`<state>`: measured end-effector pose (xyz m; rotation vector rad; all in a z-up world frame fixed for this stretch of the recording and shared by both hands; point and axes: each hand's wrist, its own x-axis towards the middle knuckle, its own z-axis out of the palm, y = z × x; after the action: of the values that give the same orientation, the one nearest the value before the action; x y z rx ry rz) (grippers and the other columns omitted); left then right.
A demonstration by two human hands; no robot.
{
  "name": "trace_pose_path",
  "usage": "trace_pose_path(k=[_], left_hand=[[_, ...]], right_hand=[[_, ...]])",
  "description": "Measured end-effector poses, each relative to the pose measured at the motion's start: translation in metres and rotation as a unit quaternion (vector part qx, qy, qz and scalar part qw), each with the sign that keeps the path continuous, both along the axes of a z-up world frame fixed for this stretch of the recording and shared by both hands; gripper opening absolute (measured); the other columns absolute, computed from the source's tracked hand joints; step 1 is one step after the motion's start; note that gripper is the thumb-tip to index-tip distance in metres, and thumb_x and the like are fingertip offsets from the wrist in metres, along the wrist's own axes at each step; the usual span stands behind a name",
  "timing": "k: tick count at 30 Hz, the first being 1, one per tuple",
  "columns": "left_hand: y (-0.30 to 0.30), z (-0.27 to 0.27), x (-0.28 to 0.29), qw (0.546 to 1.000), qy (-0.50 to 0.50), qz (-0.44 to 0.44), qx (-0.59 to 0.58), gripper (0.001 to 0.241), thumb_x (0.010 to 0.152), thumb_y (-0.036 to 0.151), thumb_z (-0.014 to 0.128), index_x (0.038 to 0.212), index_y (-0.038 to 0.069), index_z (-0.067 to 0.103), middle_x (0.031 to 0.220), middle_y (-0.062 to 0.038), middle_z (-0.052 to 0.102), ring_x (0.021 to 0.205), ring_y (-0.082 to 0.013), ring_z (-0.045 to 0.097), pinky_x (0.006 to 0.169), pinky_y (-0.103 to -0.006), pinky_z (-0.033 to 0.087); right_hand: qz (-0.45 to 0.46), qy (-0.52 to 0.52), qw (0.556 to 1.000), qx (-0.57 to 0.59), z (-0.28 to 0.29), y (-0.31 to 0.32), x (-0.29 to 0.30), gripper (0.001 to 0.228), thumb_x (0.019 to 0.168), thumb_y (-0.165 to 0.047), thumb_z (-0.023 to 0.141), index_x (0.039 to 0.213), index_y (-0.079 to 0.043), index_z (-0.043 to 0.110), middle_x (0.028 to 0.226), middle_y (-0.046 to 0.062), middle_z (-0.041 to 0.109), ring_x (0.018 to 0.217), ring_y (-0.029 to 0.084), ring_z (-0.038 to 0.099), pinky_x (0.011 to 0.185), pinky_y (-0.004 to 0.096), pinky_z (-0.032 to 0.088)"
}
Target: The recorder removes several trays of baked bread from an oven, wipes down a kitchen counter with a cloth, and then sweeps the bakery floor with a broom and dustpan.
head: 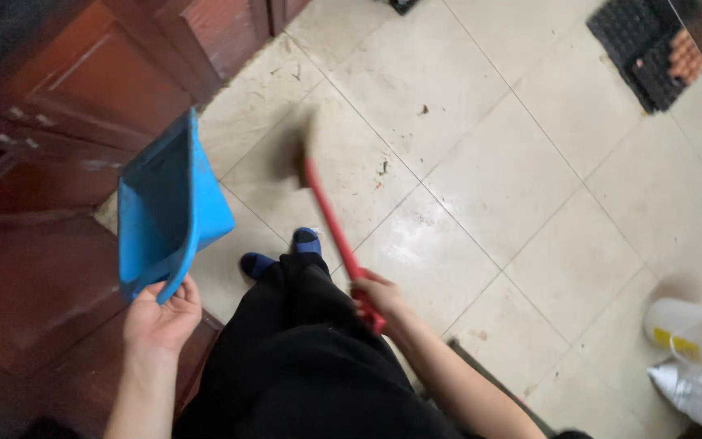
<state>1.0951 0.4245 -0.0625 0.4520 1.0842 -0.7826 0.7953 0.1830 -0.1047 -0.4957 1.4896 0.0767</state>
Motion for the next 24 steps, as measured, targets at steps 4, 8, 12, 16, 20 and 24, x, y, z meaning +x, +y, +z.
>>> trace_pose_path(k=[4,8,12,16,20,24], left_hand=[[-0.014,0.009,0.011,0.999,0.008,-0.03,0.036,0.03,0.103,0.005,0.039,0.112,-0.001,0.067,0.106,-0.015,0.078,0.097,-0.02,0.077,0.088,-0.0314,0.064],[-0.028,0.018,0.023,0.996,-0.016,-0.08,0.044,0.031,0.102,0.005,0.04,0.114,-0.002,0.068,0.108,-0.015,0.079,0.098,-0.0203,0.077,0.088,-0.0304,0.064],[-0.04,0.014,0.033,0.991,-0.068,-0.112,0.038,0.029,0.1,0.002,0.042,0.112,0.002,0.069,0.11,-0.013,0.079,0.099,-0.0204,0.077,0.089,-0.0316,0.062],[-0.06,0.014,0.034,0.991,-0.055,-0.12,0.019,0.028,0.098,0.001,0.044,0.109,0.001,0.07,0.109,-0.013,0.079,0.097,-0.0208,0.077,0.089,-0.0319,0.062],[-0.077,0.018,0.027,0.991,-0.044,-0.129,0.02,0.027,0.099,0.002,0.045,0.109,0.0,0.07,0.107,-0.013,0.079,0.097,-0.0206,0.078,0.089,-0.0311,0.063],[-0.076,0.0,0.025,0.989,-0.026,-0.139,-0.029,0.026,0.103,0.002,0.044,0.108,0.0,0.069,0.104,-0.013,0.079,0.095,-0.0208,0.077,0.089,-0.0317,0.063]], right_hand=[[0.081,-0.054,0.995,0.032,-0.072,0.014,0.029,0.04,0.086,-0.005,0.069,0.124,-0.014,0.061,0.078,0.011,0.065,0.051,0.017,0.056,0.041,0.03,0.047],[0.044,-0.035,0.998,0.041,-0.107,-0.003,-0.021,0.021,0.088,-0.006,0.07,0.108,0.0,0.067,0.076,0.011,0.065,0.052,0.016,0.058,0.042,0.029,0.049],[-0.096,0.023,0.994,0.044,-0.157,-0.03,-0.122,0.015,0.09,-0.009,0.071,0.1,-0.001,0.063,0.074,0.01,0.063,0.05,0.014,0.053,0.04,0.027,0.045],[-0.141,0.077,0.987,-0.031,-0.109,-0.059,-0.146,0.021,0.088,-0.004,0.07,0.107,0.002,0.062,0.074,0.012,0.063,0.05,0.016,0.055,0.04,0.026,0.044],[-0.141,0.101,0.982,-0.072,-0.061,-0.061,-0.138,0.04,0.085,0.001,0.07,0.123,-0.005,0.061,0.074,0.015,0.063,0.049,0.018,0.055,0.04,0.03,0.043],[-0.059,0.115,0.984,-0.121,0.01,-0.019,-0.122,0.053,0.085,-0.006,0.072,0.136,-0.003,0.061,0.077,0.014,0.068,0.047,0.019,0.057,0.038,0.033,0.046]])
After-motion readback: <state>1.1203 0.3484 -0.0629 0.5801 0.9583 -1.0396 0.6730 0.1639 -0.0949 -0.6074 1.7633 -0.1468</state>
